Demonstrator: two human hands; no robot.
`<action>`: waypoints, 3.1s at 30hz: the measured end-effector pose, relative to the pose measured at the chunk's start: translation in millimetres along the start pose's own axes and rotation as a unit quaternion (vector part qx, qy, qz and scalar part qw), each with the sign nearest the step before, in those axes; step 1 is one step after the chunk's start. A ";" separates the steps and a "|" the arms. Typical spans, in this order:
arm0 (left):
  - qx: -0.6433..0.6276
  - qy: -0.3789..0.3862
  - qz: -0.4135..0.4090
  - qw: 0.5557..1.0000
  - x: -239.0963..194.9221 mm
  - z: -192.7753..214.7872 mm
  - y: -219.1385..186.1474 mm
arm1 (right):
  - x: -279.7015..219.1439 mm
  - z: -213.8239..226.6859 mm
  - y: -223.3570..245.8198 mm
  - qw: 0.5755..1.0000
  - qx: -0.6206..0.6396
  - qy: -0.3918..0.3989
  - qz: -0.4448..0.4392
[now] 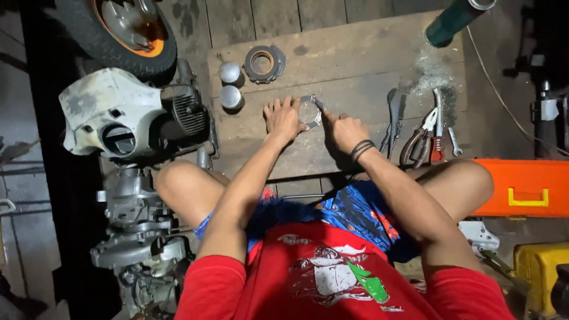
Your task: Cleaning and inspecting motorcycle clutch plates and engine components on a wooden floor.
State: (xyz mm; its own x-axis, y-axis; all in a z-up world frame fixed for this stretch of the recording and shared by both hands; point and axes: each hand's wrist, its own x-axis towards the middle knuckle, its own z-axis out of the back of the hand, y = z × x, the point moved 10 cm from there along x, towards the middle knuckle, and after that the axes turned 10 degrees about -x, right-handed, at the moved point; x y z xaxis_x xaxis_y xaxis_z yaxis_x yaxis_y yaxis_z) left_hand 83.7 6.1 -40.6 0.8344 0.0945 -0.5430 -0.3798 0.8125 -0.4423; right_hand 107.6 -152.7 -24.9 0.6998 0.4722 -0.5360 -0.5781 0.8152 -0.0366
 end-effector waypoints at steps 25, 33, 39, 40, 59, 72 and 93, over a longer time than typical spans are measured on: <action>-0.002 -0.021 -0.028 0.999 7.0 -8.0 7.4 | -10.0 -28.7 -11.6 0.999 0.007 0.044 0.005; -0.007 -0.034 -0.037 0.999 6.7 -9.3 9.2 | -0.1 -27.7 -5.7 0.999 -0.006 0.042 0.009; -0.005 -0.028 -0.031 0.999 8.4 -5.6 7.2 | -4.2 -30.4 -17.3 0.998 -0.010 0.063 -0.003; -0.006 -0.029 -0.031 0.999 10.2 -6.0 8.3 | -2.0 -27.1 -14.5 0.998 -0.011 0.062 -0.004; -0.011 -0.012 -0.023 1.000 0.8 -3.5 3.5 | -8.8 -19.3 -8.4 1.000 -0.002 0.028 0.009; -0.003 -0.019 -0.031 0.999 4.2 2.0 0.7 | -9.8 -17.0 -74.7 0.988 0.103 -0.006 -0.113; 0.028 -0.019 -0.027 0.999 7.4 -6.1 4.3 | -35.0 -68.5 -206.0 0.960 0.055 0.063 -0.266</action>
State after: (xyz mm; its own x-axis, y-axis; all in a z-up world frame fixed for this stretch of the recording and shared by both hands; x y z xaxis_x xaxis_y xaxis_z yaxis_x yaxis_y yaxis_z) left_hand 85.8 6.9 -50.9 0.8679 0.0702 -0.4918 -0.3117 0.8478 -0.4290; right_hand 173.4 -360.1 -56.3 0.8230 -0.0598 -0.5649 -0.1003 0.9635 -0.2481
